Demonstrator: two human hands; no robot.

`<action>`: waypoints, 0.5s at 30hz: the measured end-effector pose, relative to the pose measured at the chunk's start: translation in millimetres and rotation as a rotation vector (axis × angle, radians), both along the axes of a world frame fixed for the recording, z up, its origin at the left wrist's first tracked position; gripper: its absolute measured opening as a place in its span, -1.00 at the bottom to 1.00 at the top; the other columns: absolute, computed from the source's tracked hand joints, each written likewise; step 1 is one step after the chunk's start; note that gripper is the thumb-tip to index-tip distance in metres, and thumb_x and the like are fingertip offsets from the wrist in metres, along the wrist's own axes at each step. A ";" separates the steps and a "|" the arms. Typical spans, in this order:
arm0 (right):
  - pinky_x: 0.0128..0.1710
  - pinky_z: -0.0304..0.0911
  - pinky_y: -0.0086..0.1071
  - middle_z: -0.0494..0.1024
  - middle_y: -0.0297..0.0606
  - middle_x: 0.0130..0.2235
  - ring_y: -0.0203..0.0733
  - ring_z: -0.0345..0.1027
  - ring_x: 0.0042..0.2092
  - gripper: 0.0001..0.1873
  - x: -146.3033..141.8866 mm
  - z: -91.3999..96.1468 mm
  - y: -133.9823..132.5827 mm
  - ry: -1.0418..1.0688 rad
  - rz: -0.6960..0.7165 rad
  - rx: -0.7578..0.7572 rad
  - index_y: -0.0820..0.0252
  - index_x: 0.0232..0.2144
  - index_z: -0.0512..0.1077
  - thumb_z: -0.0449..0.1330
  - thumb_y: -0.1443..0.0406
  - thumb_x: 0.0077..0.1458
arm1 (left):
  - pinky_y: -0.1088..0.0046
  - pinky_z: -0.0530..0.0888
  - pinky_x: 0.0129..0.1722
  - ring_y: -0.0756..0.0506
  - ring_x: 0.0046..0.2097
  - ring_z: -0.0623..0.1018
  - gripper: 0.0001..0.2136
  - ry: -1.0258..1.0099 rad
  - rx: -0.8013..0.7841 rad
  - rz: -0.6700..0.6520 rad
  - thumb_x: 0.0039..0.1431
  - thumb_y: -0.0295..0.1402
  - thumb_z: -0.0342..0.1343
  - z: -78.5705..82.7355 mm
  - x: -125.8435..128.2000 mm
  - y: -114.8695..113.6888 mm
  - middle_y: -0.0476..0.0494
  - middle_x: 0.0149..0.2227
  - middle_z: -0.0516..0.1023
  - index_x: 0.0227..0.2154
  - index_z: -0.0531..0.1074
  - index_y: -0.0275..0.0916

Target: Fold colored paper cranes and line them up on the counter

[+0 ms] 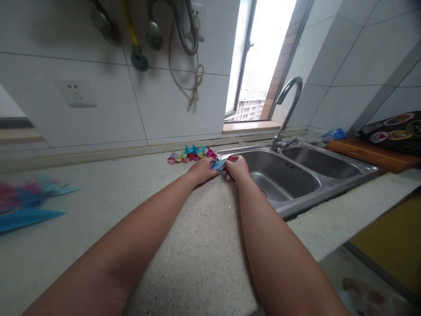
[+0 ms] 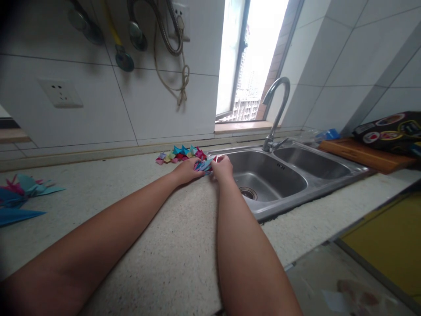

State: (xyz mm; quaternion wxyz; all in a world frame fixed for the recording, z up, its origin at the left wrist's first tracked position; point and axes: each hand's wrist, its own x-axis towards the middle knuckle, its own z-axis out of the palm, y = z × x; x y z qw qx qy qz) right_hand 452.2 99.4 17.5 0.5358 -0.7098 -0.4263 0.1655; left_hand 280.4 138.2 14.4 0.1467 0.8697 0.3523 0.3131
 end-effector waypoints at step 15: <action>-0.11 0.28 -0.30 0.59 0.00 -0.20 0.04 0.47 -0.09 -0.69 1.0 2.4 0.5 -0.216 -0.003 -0.182 0.23 -0.26 0.48 0.30 0.22 -0.10 | 0.34 0.44 -0.24 -0.21 -0.23 0.56 -0.47 0.078 -0.063 0.006 -0.15 -0.11 0.36 -1.7 -2.6 4.8 -0.15 -0.23 0.60 -0.07 0.50 -0.19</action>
